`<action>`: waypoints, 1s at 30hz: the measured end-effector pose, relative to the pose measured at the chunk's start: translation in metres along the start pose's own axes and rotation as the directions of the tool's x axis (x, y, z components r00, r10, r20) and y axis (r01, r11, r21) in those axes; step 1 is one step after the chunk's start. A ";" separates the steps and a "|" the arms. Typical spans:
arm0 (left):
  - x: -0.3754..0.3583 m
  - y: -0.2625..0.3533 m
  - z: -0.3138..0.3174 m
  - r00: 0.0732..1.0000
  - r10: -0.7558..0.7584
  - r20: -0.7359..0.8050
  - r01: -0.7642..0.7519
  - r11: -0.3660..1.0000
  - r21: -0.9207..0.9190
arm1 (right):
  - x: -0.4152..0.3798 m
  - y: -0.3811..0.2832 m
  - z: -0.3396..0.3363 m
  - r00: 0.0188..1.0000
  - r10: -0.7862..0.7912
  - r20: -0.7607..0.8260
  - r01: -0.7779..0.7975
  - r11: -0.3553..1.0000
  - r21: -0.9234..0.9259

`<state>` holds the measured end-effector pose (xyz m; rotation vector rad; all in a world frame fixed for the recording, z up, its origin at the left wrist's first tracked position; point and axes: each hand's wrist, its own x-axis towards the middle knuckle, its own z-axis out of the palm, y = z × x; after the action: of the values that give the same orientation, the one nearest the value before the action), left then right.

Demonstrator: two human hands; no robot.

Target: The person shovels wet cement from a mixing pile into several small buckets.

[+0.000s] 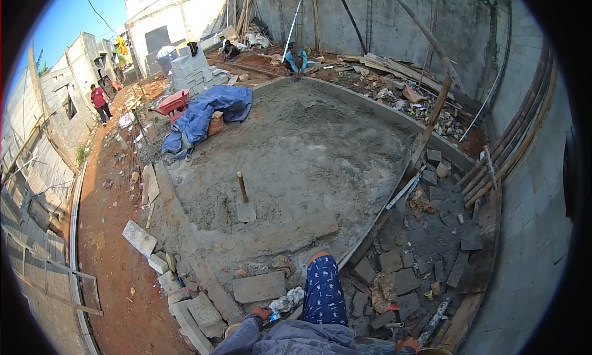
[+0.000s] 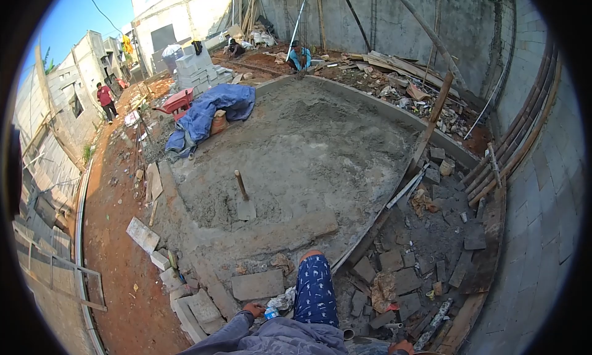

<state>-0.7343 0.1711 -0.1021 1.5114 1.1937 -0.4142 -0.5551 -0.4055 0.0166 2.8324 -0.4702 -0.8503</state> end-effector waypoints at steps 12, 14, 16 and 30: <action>0.003 -0.001 0.001 1.000 0.029 0.011 -0.029 0.998 0.060 | -0.009 -0.004 -0.014 0.997 0.049 0.066 -0.051 0.999 0.020; 0.000 0.000 0.002 1.000 0.023 0.000 -0.023 0.998 0.055 | -0.010 -0.004 -0.015 0.996 0.051 0.067 -0.052 0.998 0.023; -0.004 0.002 0.002 1.000 0.022 -0.006 -0.021 0.997 0.069 | -0.011 -0.004 -0.014 0.996 0.056 0.067 -0.058 0.998 0.025; 0.002 -0.003 0.005 0.999 0.040 0.003 -0.040 0.994 0.104 | -0.011 -0.004 -0.016 0.996 0.069 0.061 -0.072 0.996 0.048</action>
<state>-0.7341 0.1678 -0.1071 1.6217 1.1544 -0.4553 -0.5540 -0.3969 0.0342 2.8236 -0.6035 -0.9239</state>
